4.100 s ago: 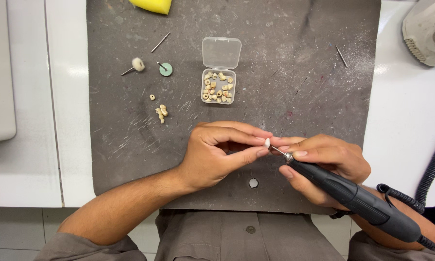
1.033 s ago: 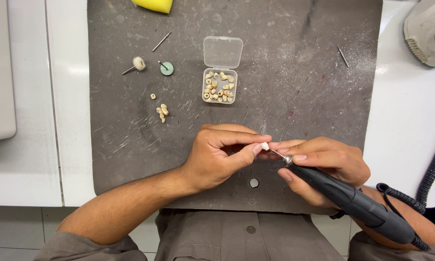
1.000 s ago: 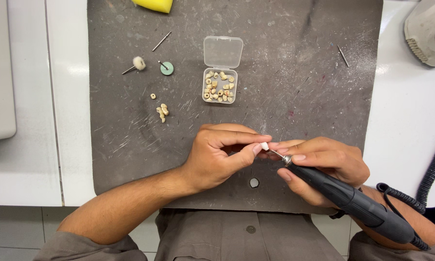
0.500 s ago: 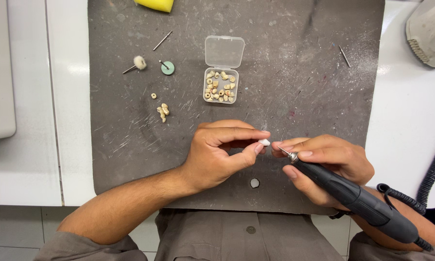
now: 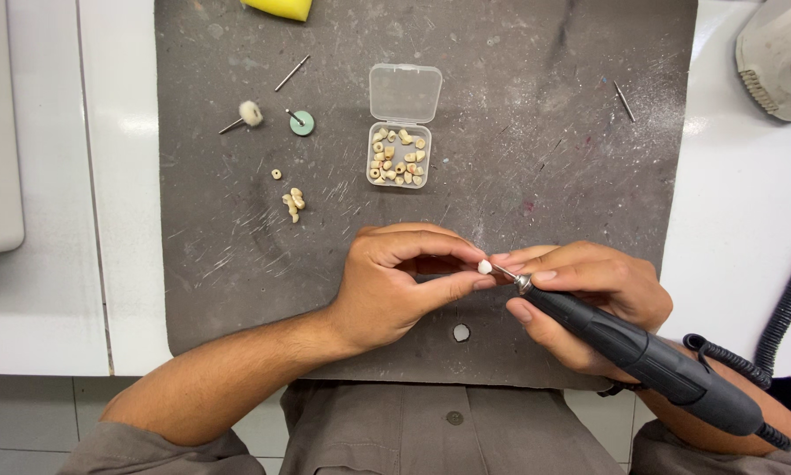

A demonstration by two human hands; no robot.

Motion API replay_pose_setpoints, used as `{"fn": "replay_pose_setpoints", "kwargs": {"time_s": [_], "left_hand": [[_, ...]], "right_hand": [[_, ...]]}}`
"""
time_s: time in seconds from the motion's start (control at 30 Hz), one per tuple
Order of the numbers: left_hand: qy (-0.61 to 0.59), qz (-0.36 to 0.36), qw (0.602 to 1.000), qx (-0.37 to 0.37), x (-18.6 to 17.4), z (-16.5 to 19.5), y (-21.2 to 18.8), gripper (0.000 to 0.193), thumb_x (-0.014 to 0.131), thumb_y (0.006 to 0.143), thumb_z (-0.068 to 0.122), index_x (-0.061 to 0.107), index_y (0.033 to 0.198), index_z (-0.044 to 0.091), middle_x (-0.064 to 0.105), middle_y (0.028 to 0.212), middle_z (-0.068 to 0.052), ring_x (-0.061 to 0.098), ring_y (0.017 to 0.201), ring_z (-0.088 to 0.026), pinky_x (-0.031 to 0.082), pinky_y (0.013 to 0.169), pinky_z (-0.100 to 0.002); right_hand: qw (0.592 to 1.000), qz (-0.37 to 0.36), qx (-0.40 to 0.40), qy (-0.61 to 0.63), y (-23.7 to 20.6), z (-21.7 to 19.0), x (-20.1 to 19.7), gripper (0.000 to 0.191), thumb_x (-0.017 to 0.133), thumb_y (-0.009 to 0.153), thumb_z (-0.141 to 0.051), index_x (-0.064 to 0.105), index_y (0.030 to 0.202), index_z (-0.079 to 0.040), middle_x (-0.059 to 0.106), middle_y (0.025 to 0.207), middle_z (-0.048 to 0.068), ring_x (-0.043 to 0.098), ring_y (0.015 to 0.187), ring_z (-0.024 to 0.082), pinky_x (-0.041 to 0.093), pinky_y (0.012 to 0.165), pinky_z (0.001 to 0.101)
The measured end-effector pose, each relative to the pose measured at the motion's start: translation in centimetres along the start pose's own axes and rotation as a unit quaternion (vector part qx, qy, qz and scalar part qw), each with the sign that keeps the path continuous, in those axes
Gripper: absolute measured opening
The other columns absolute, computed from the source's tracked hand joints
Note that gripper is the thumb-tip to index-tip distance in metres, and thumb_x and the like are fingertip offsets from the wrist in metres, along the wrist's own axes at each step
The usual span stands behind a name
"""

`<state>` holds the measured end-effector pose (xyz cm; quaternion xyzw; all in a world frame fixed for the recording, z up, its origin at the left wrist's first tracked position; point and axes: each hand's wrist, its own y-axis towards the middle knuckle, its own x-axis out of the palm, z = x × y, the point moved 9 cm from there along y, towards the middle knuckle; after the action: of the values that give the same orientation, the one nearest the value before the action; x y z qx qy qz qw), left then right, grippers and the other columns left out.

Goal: The person holds a small white dental prosthesis in one hand and grinds and shapes it with a rotary tool fitted with different bits. They swap grinding bits on the tool several times and continue grinding and smoothing the prosthesis over a work mat.

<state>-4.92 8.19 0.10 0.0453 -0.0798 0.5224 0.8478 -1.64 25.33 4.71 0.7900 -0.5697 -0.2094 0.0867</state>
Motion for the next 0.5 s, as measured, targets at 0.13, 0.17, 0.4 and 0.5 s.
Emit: {"fn": "replay_pose_setpoints", "kwargs": {"time_s": [0.13, 0.17, 0.4, 0.5], "left_hand": [[-0.008, 0.004, 1.0, 0.003, 0.18, 0.0, -0.02, 0.016, 0.08, 0.092, 0.001, 0.076, 0.108, 0.0, 0.077, 0.11, -0.011, 0.077, 0.1, -0.015, 0.068, 0.089, -0.026], [-0.009, 0.001, 1.0, 0.002, 0.2, -0.03, 0.0, 0.016, 0.08, 0.093, 0.002, 0.076, 0.108, 0.0, 0.077, 0.11, -0.011, 0.077, 0.101, -0.016, 0.068, 0.089, -0.026], [-0.032, -0.005, 0.999, -0.016, 0.26, -0.51, -0.19, 0.017, 0.078, 0.094, 0.002, 0.075, 0.11, -0.002, 0.077, 0.11, -0.014, 0.078, 0.102, -0.018, 0.069, 0.09, -0.026], [-0.051, -0.006, 0.998, -0.027, 0.4, -0.83, -0.25, 0.018, 0.077, 0.094, 0.001, 0.074, 0.111, -0.004, 0.076, 0.11, -0.015, 0.078, 0.102, -0.019, 0.068, 0.09, -0.026]], "right_hand": [[0.998, 0.026, -0.017, -0.047, -0.05, -0.08, 0.13, 0.039, 0.081, 0.083, 0.003, 0.06, 0.116, -0.002, 0.071, 0.104, 0.017, 0.075, 0.112, 0.032, 0.068, 0.093, 0.0372], [0.998, 0.025, -0.019, -0.053, -0.07, -0.09, 0.18, 0.039, 0.081, 0.083, 0.003, 0.06, 0.116, -0.003, 0.072, 0.104, 0.017, 0.076, 0.111, 0.032, 0.068, 0.094, 0.038], [0.998, 0.01, -0.018, -0.061, -0.05, -0.2, 0.19, 0.039, 0.082, 0.084, 0.001, 0.06, 0.116, -0.002, 0.073, 0.104, 0.017, 0.076, 0.111, 0.034, 0.069, 0.097, 0.0416], [0.998, 0.005, -0.019, -0.068, -0.02, -0.3, 0.34, 0.04, 0.082, 0.085, 0.001, 0.059, 0.117, -0.003, 0.074, 0.103, 0.017, 0.076, 0.111, 0.033, 0.068, 0.099, 0.0429]]}}
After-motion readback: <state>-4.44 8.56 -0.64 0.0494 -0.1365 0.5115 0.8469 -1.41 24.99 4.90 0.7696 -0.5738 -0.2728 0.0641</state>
